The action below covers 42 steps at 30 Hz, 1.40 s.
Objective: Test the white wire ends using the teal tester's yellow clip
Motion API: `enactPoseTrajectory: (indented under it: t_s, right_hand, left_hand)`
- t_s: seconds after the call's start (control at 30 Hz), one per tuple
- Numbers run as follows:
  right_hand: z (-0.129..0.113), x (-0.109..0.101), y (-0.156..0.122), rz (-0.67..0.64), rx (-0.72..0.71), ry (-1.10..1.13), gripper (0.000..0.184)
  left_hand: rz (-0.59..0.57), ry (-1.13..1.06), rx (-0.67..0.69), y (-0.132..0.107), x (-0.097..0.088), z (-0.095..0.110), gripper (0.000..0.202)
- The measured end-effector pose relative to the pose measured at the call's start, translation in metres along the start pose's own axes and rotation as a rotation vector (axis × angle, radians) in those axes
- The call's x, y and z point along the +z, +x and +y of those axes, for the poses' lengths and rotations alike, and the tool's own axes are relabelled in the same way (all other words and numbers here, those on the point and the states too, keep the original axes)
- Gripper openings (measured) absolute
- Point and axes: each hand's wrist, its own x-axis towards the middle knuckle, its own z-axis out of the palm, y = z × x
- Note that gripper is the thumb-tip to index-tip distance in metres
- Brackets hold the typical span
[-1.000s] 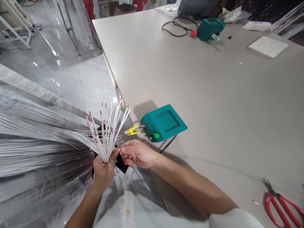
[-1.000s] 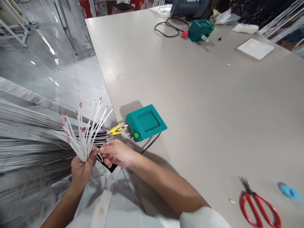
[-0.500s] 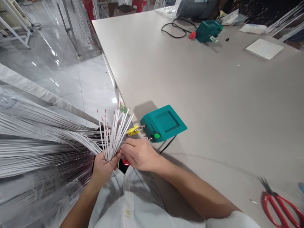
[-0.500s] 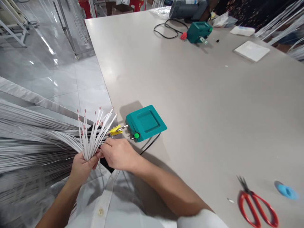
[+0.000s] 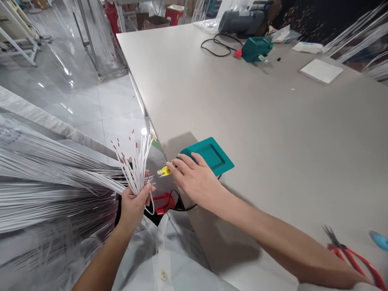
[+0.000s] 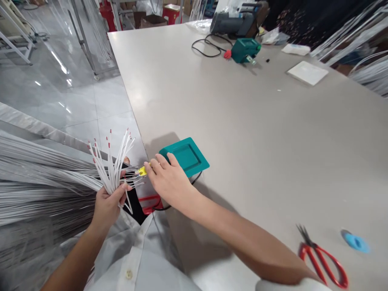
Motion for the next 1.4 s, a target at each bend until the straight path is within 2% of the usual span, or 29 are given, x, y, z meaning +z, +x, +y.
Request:
enactPoseTrajectory:
  t_s: [0.27,0.53,0.8,1.03,1.2,1.27,1.4]
  right_hand:
    - [0.01,-0.005,0.018,-0.087,-0.086,-0.084,0.025]
    - [0.012,0.0,0.03,-0.168,-0.122,0.005,0.022]
    - [0.015,-0.003,0.029,-0.172,-0.126,0.057,0.019]
    - [0.018,-0.001,0.028,-0.178,-0.117,-0.013,0.009]
    - [0.022,0.002,0.025,-0.17,-0.098,0.022,0.05]
    - [0.022,0.002,0.024,-0.162,-0.098,0.036,0.056]
    - [0.021,0.004,0.024,-0.154,-0.088,0.035,0.055]
  left_hand:
    - [-0.031,-0.036,-0.043,0.009,0.007,0.0,0.043]
    - [-0.086,-0.009,-0.031,0.013,0.012,-0.003,0.043]
    - [-0.013,0.127,0.001,0.01,0.018,0.001,0.035]
    - [-0.007,0.098,-0.006,0.013,0.018,-0.002,0.037]
    - [-0.005,0.085,-0.024,0.013,0.016,-0.004,0.04]
    - [-0.005,0.092,-0.026,0.013,0.015,-0.005,0.041]
    - [-0.009,0.091,-0.01,0.012,0.011,-0.007,0.039]
